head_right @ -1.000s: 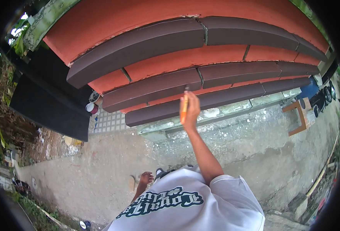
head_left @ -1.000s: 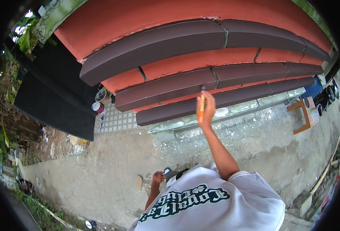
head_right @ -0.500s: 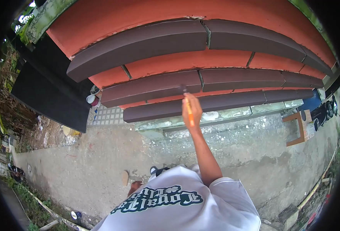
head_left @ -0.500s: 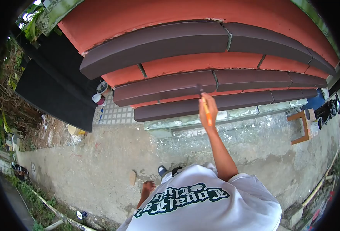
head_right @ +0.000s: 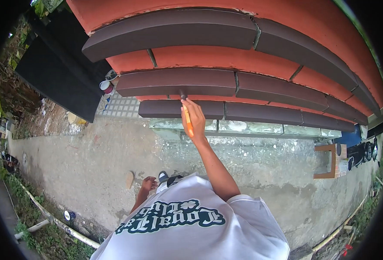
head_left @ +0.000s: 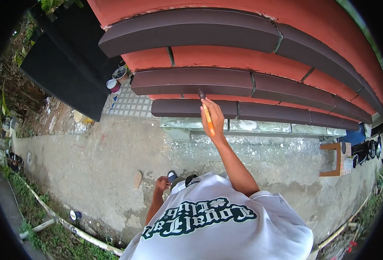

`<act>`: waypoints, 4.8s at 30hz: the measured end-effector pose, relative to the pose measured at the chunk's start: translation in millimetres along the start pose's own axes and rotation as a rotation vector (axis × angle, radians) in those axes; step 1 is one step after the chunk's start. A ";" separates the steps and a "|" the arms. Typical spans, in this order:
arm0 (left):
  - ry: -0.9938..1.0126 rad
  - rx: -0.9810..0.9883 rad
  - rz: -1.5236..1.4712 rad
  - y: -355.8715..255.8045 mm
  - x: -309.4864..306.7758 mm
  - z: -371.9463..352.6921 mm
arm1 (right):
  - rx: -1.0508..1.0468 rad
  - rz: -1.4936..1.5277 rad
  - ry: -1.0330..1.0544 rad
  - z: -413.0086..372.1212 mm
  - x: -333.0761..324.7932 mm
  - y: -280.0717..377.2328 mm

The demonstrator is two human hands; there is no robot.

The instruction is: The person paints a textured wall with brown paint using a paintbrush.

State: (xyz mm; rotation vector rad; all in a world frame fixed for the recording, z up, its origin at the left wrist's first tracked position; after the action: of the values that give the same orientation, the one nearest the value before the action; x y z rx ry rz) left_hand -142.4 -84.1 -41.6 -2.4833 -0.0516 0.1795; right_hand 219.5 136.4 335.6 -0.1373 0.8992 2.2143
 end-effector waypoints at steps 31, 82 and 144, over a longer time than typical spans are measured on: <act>0.133 0.185 0.132 -54.7 -32.8 9.0 | 0.495 0.136 -0.294 -5.2 15.3 -31.7; 0.234 0.027 0.299 -8.8 -55.2 23.5 | 0.951 0.893 -0.040 -32.2 31.2 -5.6; 0.232 0.030 0.150 -16.9 -220.3 75.7 | 0.967 0.462 -0.079 -37.1 156.2 93.7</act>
State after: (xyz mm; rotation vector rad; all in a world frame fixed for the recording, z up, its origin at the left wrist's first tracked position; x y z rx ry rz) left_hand -371.0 -43.0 -65.2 -2.4619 0.2338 -0.0452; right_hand 37.4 159.2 306.4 0.6612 1.9838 1.8861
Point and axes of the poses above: each hand's wrist, its own z-axis towards the middle knuckle, its own x-axis out of the palm, y = z × x, the point moved 6 cm from there along z, towards the middle knuckle, and after that the axes turned 4 degrees about -z, right-handed, at the moved point
